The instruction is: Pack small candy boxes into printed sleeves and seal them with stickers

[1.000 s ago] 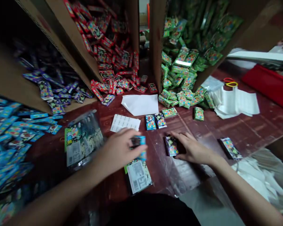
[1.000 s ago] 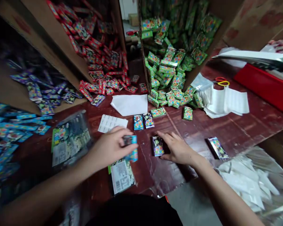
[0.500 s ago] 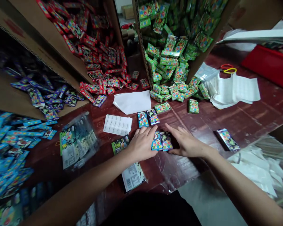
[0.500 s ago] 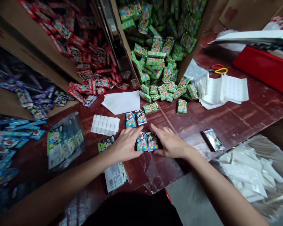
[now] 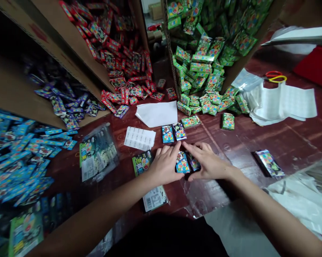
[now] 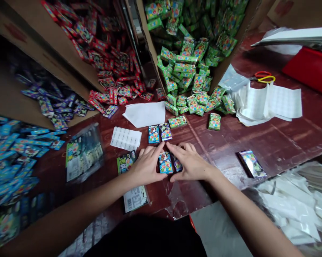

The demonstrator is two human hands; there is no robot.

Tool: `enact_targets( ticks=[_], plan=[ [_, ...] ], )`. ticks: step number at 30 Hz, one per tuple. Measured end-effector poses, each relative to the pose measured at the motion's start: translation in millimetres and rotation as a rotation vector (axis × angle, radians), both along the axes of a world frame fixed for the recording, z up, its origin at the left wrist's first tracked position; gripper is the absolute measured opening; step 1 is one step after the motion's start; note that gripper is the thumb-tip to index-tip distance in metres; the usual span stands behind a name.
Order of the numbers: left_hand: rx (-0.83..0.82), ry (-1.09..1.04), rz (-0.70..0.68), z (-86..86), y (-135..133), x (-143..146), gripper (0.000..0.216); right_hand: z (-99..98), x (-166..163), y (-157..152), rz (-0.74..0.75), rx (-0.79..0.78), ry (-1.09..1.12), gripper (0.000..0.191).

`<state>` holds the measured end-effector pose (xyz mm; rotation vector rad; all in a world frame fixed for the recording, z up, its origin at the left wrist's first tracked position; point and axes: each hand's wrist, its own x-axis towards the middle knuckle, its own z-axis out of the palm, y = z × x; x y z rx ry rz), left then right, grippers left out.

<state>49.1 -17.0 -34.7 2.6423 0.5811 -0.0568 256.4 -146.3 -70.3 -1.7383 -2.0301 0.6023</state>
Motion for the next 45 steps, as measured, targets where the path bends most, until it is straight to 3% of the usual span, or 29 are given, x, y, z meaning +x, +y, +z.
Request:
enact_targets(
  ticks=[4, 9, 11, 13, 14, 16, 19, 21, 23, 25, 29, 32, 34, 39, 45],
  plan=[
    [0.007, -0.009, 0.039, -4.6, -7.8, -1.8, 0.112, 10.4, 9.4, -2.2, 0.131, -0.063, -0.017, 0.118],
    [-0.008, 0.038, 0.044, 2.8, -13.6, 2.1, 0.118, 4.8, 4.3, 4.3, 0.096, 0.011, 0.031, 0.115],
    [-0.006, 0.084, -0.033, 14.6, -8.2, -9.2, 0.128, 3.3, 0.6, 2.2, 0.054, 0.038, 0.061, 0.109],
    [0.019, 0.126, -0.205, 28.9, 2.8, -31.2, 0.136, 5.2, -1.3, -6.1, 0.012, 0.050, 0.071, 0.100],
    [0.040, 0.137, -0.293, 35.7, 9.6, -44.4, 0.132, 7.2, -1.9, -12.1, -0.012, 0.054, 0.071, 0.098],
    [0.082, 0.137, -0.438, 46.1, 22.0, -68.8, 0.104, 12.3, -4.9, -25.6, -0.070, 0.082, 0.082, 0.099],
    [0.122, 0.162, -0.557, 54.0, 30.0, -84.4, 0.070, 19.1, -18.3, -44.0, -0.197, 0.206, 0.137, 0.101],
    [0.150, 0.186, -0.511, 56.0, 26.0, -79.7, 0.064, 20.9, -31.5, -53.2, -0.315, 0.356, 0.115, 0.101],
    [0.172, 0.176, -0.372, 55.5, 17.3, -70.9, 0.076, 20.3, -43.1, -60.6, -0.444, 0.469, 0.018, 0.099],
    [0.163, 0.142, -0.262, 51.1, 8.9, -65.5, 0.083, 17.8, -49.7, -66.9, -0.508, 0.451, -0.081, 0.095],
    [0.118, 0.086, -0.163, 33.0, 5.1, -68.9, 0.081, 12.7, -51.6, -74.6, -0.398, 0.206, -0.090, 0.086],
    [0.073, 0.063, -0.193, 20.2, 8.8, -73.7, 0.080, 11.0, -54.2, -70.5, -0.224, 0.083, 0.018, 0.090],
    [0.029, 0.060, -0.221, 13.9, 10.3, -75.8, 0.080, 9.9, -56.6, -64.4, -0.134, 0.038, 0.077, 0.093],
    [-0.011, 0.072, -0.169, 2.2, 11.6, -82.2, 0.088, 8.8, -44.4, -60.5, -0.075, 0.024, 0.150, 0.115],
    [-0.067, 0.047, -0.162, -3.7, 11.2, -78.8, 0.092, 5.6, -20.6, -52.1, 0.041, -0.009, 0.175, 0.074]
  ],
)
